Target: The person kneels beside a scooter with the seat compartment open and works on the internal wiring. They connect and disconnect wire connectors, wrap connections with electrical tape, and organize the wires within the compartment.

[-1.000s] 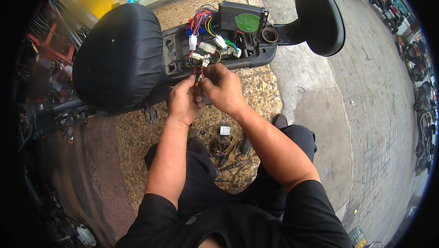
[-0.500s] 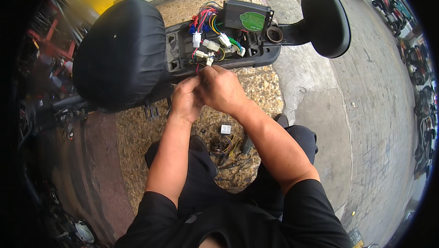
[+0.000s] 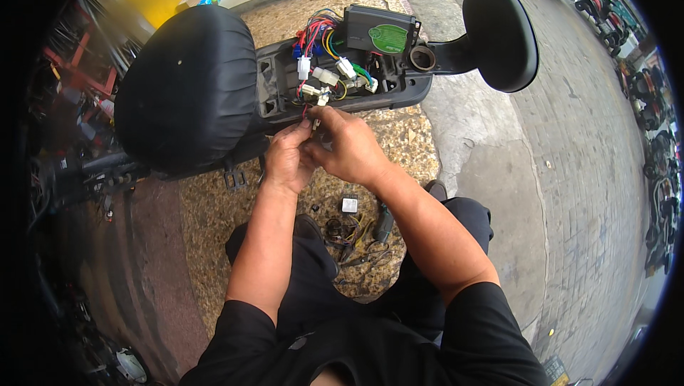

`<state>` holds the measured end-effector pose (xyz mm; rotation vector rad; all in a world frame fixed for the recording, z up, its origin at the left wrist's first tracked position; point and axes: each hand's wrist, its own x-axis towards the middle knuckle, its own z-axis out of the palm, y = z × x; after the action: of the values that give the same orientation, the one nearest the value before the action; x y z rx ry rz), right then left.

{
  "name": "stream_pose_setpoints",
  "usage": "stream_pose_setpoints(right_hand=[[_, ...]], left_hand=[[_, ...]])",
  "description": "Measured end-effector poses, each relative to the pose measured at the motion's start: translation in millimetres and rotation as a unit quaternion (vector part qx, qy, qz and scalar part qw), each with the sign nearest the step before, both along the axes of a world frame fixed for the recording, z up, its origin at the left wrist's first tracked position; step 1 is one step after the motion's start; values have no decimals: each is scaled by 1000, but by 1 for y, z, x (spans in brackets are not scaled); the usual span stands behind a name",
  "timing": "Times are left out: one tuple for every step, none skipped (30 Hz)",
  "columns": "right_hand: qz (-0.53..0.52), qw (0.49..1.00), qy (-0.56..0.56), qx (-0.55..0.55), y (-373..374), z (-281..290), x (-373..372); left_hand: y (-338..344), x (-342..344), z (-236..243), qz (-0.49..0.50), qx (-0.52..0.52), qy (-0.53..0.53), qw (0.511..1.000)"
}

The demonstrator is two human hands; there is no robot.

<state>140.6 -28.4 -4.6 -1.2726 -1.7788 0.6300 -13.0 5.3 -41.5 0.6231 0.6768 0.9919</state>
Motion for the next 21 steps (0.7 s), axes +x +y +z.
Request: stream_pose_setpoints(right_hand=[[0, 1000, 10, 9, 0, -1, 0], [2, 1000, 20, 14, 0, -1, -1], [5, 999, 30, 19, 0, -2, -2], [5, 999, 33, 22, 0, -2, -2], [5, 999, 36, 25, 1, -1, -1], [5, 999, 40, 28, 1, 1, 1], [-10, 998, 53, 35, 2, 4, 5], [-26, 997, 64, 43, 4, 9, 12], [-46, 996, 69, 31, 6, 14, 21], [-113, 991, 66, 24, 8, 20, 34], [-167, 984, 62, 17, 10, 26, 49], [-242, 970, 36, -5, 15, 31, 64], [-291, 956, 17, 5, 21, 36, 80], [-310, 951, -13, 1, 25, 37, 92], [-329, 943, -43, 0, 29, 36, 103], [-323, 942, -91, 10, 31, 35, 111], [-321, 942, -97, -2, 33, 32, 117], [-319, 942, -106, -16, 37, 31, 122], [-323, 939, -113, -39, 39, 29, 124], [-320, 941, -112, -19, 38, 29, 126], [-305, 946, -103, -20, 37, 29, 126]], left_hand=[[-1, 2, 0, 10, 6, 5, 1000], [-2, 4, 1, 19, 11, 10, 1000], [-3, 5, 3, 29, 17, 15, 999], [-5, 4, 5, 27, -16, 4, 999], [-6, 3, 8, 25, -49, -7, 998], [-7, 3, 10, 17, -68, -33, 997], [-8, 2, 12, 18, -86, -9, 996], [-7, 1, 13, 12, -90, 0, 996], [-7, 1, 13, 7, -93, 7, 996], [-6, 2, 13, 21, -78, 23, 996], [-5, 2, 13, 25, -72, 29, 997], [-5, 3, 13, 30, -66, 35, 997], [-6, 3, 12, 34, -68, 47, 996], [-6, 3, 12, 34, -58, 52, 996], [-7, 3, 12, 41, -63, 46, 996], [-8, 4, 12, 43, -68, 38, 996], [-9, 3, 13, 49, -74, 29, 996], [-10, 3, 13, 54, -80, 34, 995], [-10, 4, 13, 70, -81, 51, 993], [-12, 4, 13, 91, -84, 69, 990], [-12, 6, 13, 108, -83, 83, 987]])
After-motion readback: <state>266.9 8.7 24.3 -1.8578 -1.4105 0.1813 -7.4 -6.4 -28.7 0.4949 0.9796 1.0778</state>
